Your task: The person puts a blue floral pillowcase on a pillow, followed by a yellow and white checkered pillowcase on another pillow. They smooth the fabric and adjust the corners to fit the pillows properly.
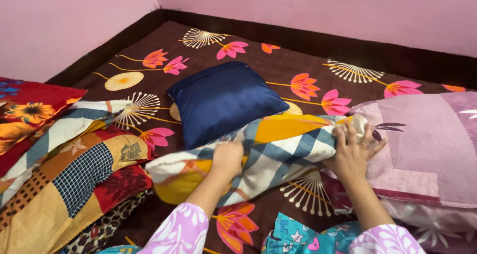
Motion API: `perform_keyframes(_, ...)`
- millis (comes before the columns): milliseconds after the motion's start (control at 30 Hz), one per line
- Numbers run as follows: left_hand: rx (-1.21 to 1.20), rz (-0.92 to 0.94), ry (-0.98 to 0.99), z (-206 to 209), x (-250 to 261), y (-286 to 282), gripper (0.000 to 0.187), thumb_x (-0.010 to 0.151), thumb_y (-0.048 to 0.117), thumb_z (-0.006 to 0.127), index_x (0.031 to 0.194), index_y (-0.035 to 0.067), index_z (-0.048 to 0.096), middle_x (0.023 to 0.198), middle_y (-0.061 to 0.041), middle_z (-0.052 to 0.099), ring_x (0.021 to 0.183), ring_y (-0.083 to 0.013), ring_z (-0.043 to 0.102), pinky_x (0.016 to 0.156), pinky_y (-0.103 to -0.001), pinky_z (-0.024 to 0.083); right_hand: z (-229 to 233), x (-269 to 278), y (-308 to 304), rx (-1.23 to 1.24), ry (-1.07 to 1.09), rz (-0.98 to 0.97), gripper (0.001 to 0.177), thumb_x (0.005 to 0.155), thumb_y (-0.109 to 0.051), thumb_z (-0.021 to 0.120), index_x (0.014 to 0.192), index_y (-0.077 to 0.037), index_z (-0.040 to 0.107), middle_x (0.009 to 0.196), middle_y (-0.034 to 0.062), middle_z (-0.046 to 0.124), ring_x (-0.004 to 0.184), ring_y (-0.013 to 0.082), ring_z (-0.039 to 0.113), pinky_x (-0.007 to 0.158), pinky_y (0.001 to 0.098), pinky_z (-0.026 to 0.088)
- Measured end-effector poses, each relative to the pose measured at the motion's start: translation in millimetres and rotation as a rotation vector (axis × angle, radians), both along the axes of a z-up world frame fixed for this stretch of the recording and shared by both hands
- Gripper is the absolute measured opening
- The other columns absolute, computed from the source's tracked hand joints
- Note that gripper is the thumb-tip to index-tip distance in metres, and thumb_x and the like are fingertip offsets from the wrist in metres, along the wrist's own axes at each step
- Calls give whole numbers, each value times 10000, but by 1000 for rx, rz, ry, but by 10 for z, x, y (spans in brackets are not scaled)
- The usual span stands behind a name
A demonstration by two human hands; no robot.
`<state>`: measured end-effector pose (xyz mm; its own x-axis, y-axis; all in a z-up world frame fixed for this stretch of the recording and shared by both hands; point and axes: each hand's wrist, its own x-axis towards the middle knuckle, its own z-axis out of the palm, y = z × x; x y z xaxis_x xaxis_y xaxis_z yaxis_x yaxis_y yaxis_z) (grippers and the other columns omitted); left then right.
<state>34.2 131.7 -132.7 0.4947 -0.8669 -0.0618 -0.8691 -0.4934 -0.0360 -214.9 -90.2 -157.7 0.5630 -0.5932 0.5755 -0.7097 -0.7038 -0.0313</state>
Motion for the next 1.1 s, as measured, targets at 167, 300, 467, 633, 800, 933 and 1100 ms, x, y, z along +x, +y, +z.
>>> perform_keyframes(167, -185, -1, 156, -124, -309, 601, 418, 645, 89, 774, 1050, 58, 678, 922, -177, 733, 910, -354, 717, 813, -466, 556, 239, -108, 332, -313, 28, 245, 670, 677, -170, 769, 1334, -240, 661, 1363, -24, 649, 1349, 252, 532, 1151, 567, 342)
perform_keyframes(300, -364, 23, 199, 27, -447, 983, 332, 633, 77, 759, 962, 106, 726, 921, -148, 737, 907, -370, 700, 800, -489, 543, 371, -286, 474, -206, -162, 472, 476, 692, -134, 705, 1165, -178, 740, 1109, 10, 745, 1090, 219, 674, 948, 418, 494)
perform_keyframes(467, -712, -160, -2, 696, -171, 941, 423, 597, 43, 740, 1014, 117, 719, 998, -91, 749, 945, -330, 697, 777, -459, 524, 717, -214, 392, -261, -280, 428, 372, 754, -150, 715, 1121, -150, 777, 1043, 39, 762, 968, 247, 680, 872, 412, 506)
perform_keyframes(633, -674, -273, -205, 1335, -128, 927, 450, 597, 44, 766, 1036, 132, 719, 948, -40, 717, 906, -296, 668, 726, -449, 467, 1029, -138, 347, -436, -499, 404, 294, 915, -237, 755, 1187, -130, 782, 1108, 63, 757, 1052, 253, 704, 939, 429, 487)
perform_keyframes(800, -515, -217, -134, 960, -255, 977, 402, 609, 64, 806, 987, 114, 681, 941, -84, 700, 946, -338, 663, 749, -472, 507, 589, -287, 396, -226, -302, 315, 367, 789, -159, 779, 1156, -181, 786, 1078, 36, 761, 1002, 254, 705, 874, 447, 478)
perform_keyframes(933, -98, -130, 300, 524, -245, 1180, 481, 640, 388, 902, 946, 93, 676, 987, -128, 712, 968, -348, 673, 810, -465, 534, 172, -454, 163, 714, 283, 524, 661, 560, -265, 930, 1193, -206, 751, 1145, 56, 765, 1084, 258, 705, 939, 396, 540)
perform_keyframes(1100, -79, -5, 314, 460, 43, 1185, 403, 712, 473, 823, 916, 137, 733, 973, -73, 749, 954, -288, 709, 815, -436, 551, 231, -321, 205, 657, 74, 416, 612, 718, -294, 843, 1297, -173, 686, 1261, 112, 710, 1185, 313, 656, 1005, 408, 514)
